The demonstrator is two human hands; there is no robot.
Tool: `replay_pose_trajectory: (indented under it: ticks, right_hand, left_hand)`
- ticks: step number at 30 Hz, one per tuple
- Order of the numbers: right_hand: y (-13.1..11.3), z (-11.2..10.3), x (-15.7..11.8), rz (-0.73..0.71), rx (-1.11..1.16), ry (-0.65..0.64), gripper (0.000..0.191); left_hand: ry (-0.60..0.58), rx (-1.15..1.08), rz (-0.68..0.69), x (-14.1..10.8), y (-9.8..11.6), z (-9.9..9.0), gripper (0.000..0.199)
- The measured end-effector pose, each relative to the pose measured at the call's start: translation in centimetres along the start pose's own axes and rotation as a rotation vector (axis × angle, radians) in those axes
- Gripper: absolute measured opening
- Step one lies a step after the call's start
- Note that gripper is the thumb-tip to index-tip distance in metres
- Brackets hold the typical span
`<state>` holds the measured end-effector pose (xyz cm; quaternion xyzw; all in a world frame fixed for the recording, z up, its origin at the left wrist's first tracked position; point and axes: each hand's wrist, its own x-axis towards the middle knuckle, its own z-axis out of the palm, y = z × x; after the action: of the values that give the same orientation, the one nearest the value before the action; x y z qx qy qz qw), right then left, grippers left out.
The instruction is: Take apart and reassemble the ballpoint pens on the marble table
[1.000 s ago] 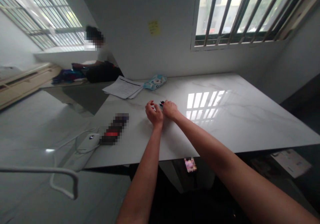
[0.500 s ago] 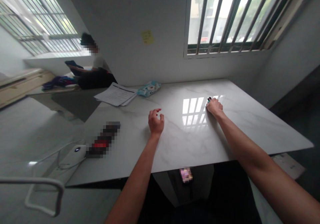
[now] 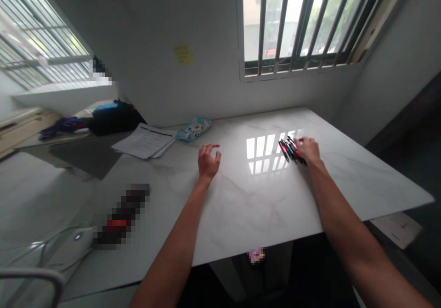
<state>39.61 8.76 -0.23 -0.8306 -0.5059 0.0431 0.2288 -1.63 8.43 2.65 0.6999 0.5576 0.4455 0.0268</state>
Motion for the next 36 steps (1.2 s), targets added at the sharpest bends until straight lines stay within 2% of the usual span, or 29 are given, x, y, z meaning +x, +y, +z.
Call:
replay_pose_trajectory:
  ticks: [3, 6, 13, 20, 30, 36]
  right_hand:
    - [0.7, -1.2, -0.2, 0.007, 0.038, 0.007, 0.039]
    - [0.1, -1.9, -0.8, -0.009, 0.029, -0.065, 0.038]
    - [-1.5, -1.9, -2.0, 0.028, -0.101, -0.2, 0.035]
    - [-1.8, -1.7, -2.1, 0.043, -0.104, -0.14, 0.033]
    - [-0.8, -1.0, -1.6, 0.076, -0.085, -0.055, 0.033]
    - [-1.0, -0.9, -1.6, 0.131, -0.072, -0.06, 0.036]
  left_hand:
    - [-0.019, 0.006, 0.008, -0.1, -1.0, 0.5, 0.025]
    - [-0.038, 0.012, 0.02, -0.5, -1.5, 0.4, 0.024]
    - [-0.056, 0.017, 0.031, -1.1, -2.1, 0.7, 0.022]
    - [-0.05, 0.006, 0.048, -1.1, -1.9, 0.8, 0.021]
    - [-0.072, 0.013, 0.04, -1.2, -1.8, 0.9, 0.022]
    - [-0.056, 0.003, 0.056, -1.3, -1.5, 0.7, 0.022]
